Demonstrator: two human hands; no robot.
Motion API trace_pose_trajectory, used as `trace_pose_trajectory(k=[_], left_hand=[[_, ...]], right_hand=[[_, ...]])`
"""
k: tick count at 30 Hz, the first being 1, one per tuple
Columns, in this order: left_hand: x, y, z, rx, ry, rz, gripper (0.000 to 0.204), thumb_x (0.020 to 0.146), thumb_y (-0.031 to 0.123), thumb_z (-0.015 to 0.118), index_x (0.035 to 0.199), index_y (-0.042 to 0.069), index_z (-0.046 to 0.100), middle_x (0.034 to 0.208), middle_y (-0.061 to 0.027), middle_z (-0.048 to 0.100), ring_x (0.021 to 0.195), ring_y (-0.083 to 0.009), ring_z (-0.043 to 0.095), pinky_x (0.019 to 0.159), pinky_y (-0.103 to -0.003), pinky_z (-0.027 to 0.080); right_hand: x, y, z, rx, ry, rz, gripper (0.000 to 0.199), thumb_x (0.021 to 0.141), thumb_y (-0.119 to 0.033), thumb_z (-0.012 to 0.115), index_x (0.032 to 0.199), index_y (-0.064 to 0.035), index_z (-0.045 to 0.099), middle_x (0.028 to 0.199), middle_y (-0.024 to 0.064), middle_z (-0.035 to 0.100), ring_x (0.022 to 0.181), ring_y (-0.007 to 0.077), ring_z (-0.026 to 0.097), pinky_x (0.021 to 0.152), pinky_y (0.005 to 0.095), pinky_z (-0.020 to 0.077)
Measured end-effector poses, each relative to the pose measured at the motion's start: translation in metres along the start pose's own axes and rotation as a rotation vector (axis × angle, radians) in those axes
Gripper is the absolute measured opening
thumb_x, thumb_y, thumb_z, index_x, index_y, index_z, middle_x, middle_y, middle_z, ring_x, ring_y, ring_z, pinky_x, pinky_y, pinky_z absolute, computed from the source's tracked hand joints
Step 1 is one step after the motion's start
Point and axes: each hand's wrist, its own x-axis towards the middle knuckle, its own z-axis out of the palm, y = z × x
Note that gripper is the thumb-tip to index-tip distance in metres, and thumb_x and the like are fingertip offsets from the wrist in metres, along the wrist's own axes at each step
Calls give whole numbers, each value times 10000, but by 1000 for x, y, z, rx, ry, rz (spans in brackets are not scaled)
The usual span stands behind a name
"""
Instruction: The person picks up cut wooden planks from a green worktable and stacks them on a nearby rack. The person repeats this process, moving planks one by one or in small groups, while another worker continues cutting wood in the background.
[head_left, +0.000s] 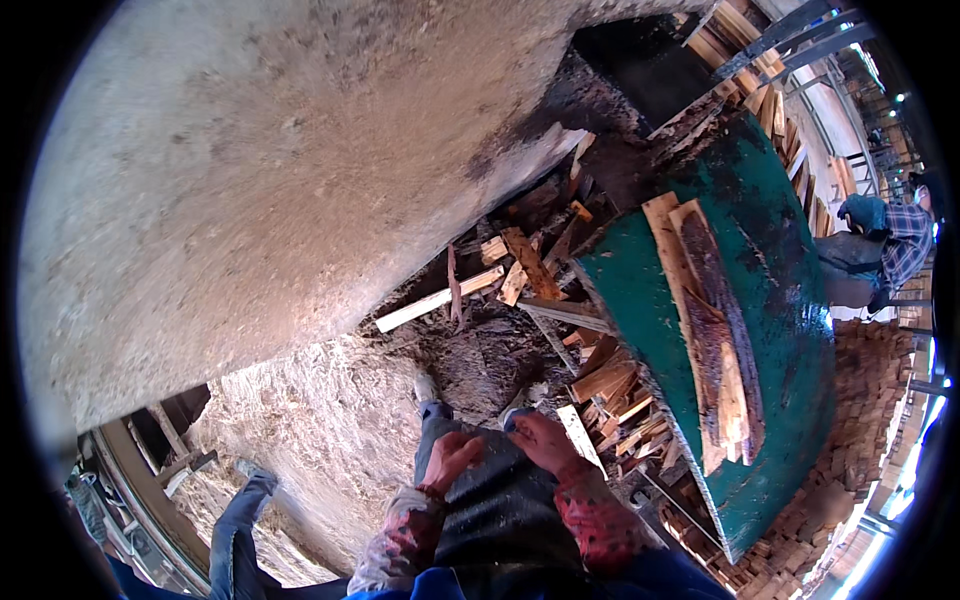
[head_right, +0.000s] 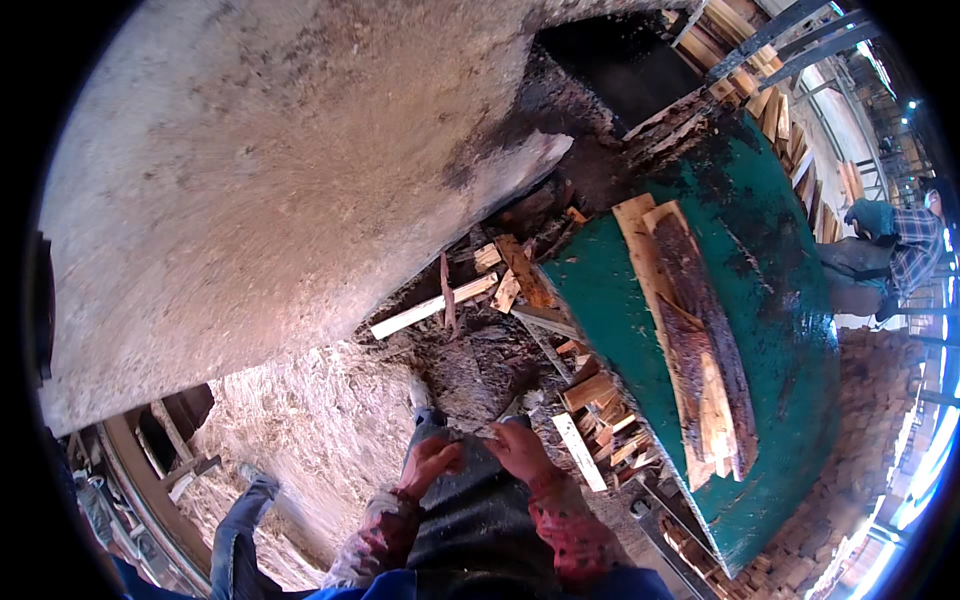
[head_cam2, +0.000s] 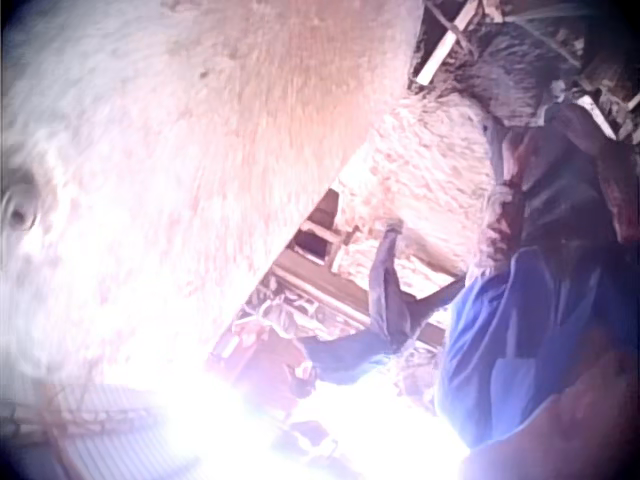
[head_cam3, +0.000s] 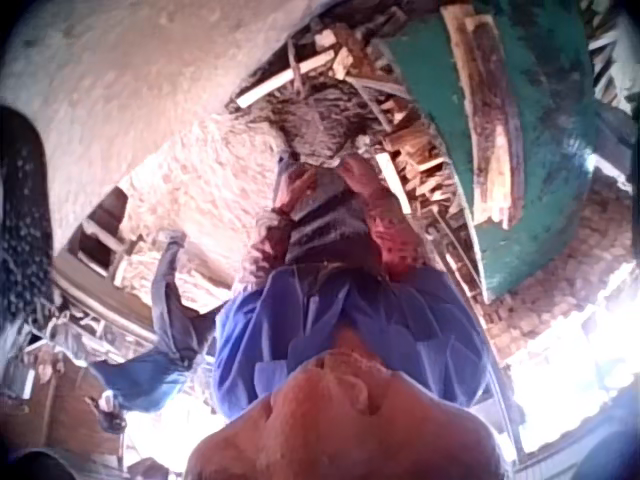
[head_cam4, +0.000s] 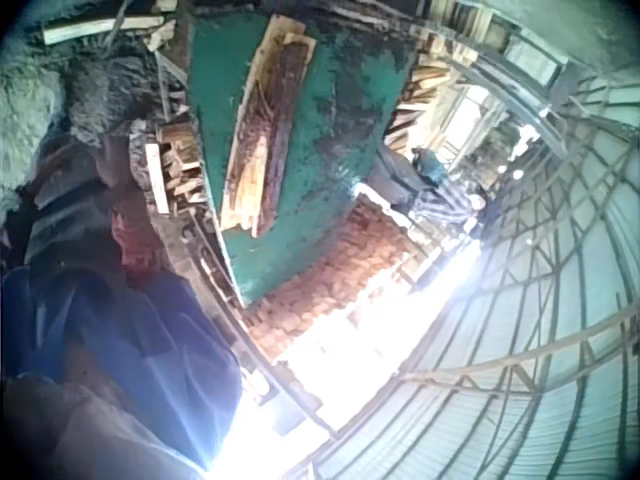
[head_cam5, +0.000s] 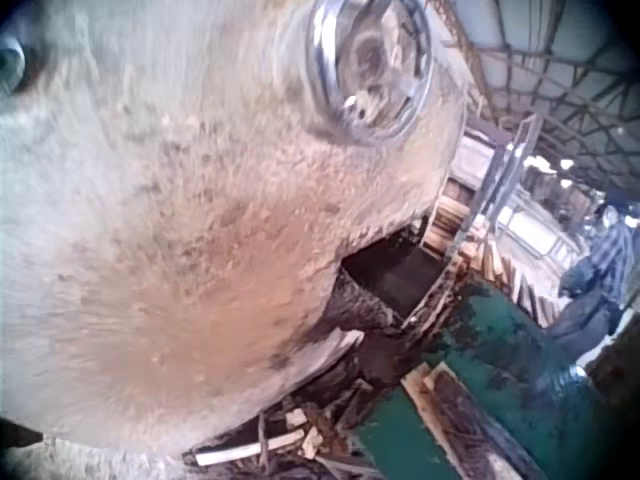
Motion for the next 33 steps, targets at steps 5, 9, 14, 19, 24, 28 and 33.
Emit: trace_pose_trajectory(k=[5,9,14,19,24,28,33], left_hand=[[18,-35,-28,-19,132,-16,280,905,244,657,875,-30,608,732,-73,643,653,-136,601,600,-286,491],[46,-69,-29,-85,176,-20,260,900,231,671,884,-21,611,733,-68,648,653,-135,608,611,-276,497],[88,-95,-24,-79,183,-55,284,900,252,677,909,-25,613,739,-54,644,662,-112,588,618,-254,477],[142,-113,-35,-47,137,-116,326,895,279,687,955,-33,614,805,-78,677,711,-118,625,646,-252,505],[198,-121,-48,-148,178,-84,321,889,236,685,1008,-53,610,820,-120,685,769,-171,670,685,-283,540],[231,-120,-53,-80,175,-92,272,896,179,655,997,-68,609,836,-128,686,779,-191,676,703,-298,548],[252,-142,-68,-127,176,-150,276,898,161,657,1047,-64,598,867,-145,692,820,-188,678,724,-302,548]], right_hand=[[115,83,52,-256,31,-134,366,797,-234,743,1075,-27,623,920,142,632,829,302,637,716,380,520],[208,123,57,-396,106,-85,420,775,-278,733,1094,-32,612,985,173,600,957,347,595,799,450,489],[302,174,34,-691,144,-5,469,728,-290,757,1079,-19,606,1075,225,543,1024,380,540,859,469,458],[365,229,36,-831,327,-36,297,737,-220,686,955,-19,659,1121,229,525,1093,420,473,896,524,410],[412,247,49,-999,288,376,384,738,-316,692,1051,-96,653,1252,187,481,1188,391,407,949,561,345],[441,301,40,-1070,336,677,435,772,-304,684,1178,-158,622,1227,136,539,1165,371,500,942,595,361],[455,295,33,-897,230,875,392,818,-259,639,1197,-161,618,1199,117,612,1143,331,581,933,615,379]])
